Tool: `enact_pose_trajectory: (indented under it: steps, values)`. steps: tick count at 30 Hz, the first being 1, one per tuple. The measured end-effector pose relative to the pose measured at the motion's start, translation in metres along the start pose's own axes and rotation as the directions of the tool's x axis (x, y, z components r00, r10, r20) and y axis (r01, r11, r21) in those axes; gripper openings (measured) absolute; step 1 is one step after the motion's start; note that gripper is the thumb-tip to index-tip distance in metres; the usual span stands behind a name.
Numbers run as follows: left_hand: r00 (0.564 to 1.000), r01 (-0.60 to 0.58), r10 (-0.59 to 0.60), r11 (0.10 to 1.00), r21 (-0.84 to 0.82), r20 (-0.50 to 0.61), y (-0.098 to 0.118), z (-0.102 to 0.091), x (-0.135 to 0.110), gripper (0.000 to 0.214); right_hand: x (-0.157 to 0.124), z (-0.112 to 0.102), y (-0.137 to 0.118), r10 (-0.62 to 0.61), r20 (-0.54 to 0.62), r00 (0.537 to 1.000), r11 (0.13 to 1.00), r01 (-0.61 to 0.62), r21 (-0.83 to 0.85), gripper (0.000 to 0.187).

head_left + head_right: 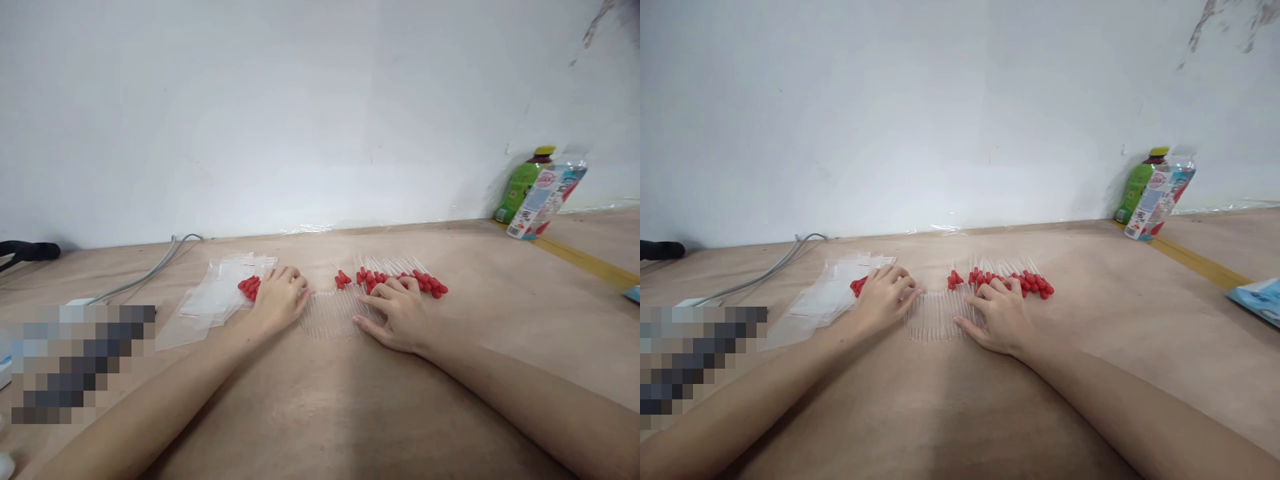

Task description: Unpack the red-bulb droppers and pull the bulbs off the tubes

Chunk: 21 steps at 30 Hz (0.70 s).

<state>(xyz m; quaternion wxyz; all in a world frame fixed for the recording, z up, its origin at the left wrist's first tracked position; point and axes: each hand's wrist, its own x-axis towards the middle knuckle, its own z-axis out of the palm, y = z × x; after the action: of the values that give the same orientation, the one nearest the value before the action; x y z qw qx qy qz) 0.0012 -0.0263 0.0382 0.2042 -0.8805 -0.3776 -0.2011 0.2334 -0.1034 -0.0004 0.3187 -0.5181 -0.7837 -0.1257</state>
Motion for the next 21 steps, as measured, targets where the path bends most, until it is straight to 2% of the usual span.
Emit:
enact_pose_trajectory:
  steps: [2,6,9,11,16,19,21]
  values:
    - [0.999,0.011,-0.010,0.999,-0.030,0.032,0.014,0.004,0.015,0.026,0.000,0.000,0.000,0.015,-0.004,1.000,1.000,-0.015,0.005,0.034]
    - [0.973,0.201,-0.178,0.967,-0.154,0.149,0.035,0.017,0.049,0.039,-0.001,0.003,0.005,0.072,-0.045,0.996,0.997,-0.070,0.036,0.028]
    - [0.941,0.290,-0.243,0.938,-0.191,0.236,0.043,0.028,0.066,0.043,-0.002,0.006,0.007,0.104,-0.074,0.992,0.993,-0.099,0.064,0.024]
    - [0.932,0.311,-0.257,0.929,-0.200,0.254,0.044,0.034,0.071,0.040,-0.002,0.008,0.008,0.116,-0.096,0.989,0.991,-0.108,0.083,0.022]
    - [0.931,0.341,-0.291,0.906,-0.249,0.219,0.042,0.031,0.063,0.032,0.000,0.010,0.009,0.141,-0.145,0.979,0.987,-0.128,0.097,0.019]
    - [0.946,0.319,-0.287,0.906,-0.278,0.151,0.036,0.017,0.043,0.030,0.001,0.011,0.011,0.174,-0.201,0.964,0.982,-0.155,0.109,0.023]
    - [0.965,0.262,-0.243,0.916,-0.305,0.097,0.030,0.008,0.022,0.025,0.002,0.011,0.012,0.174,-0.263,0.949,0.982,-0.147,0.119,0.035]
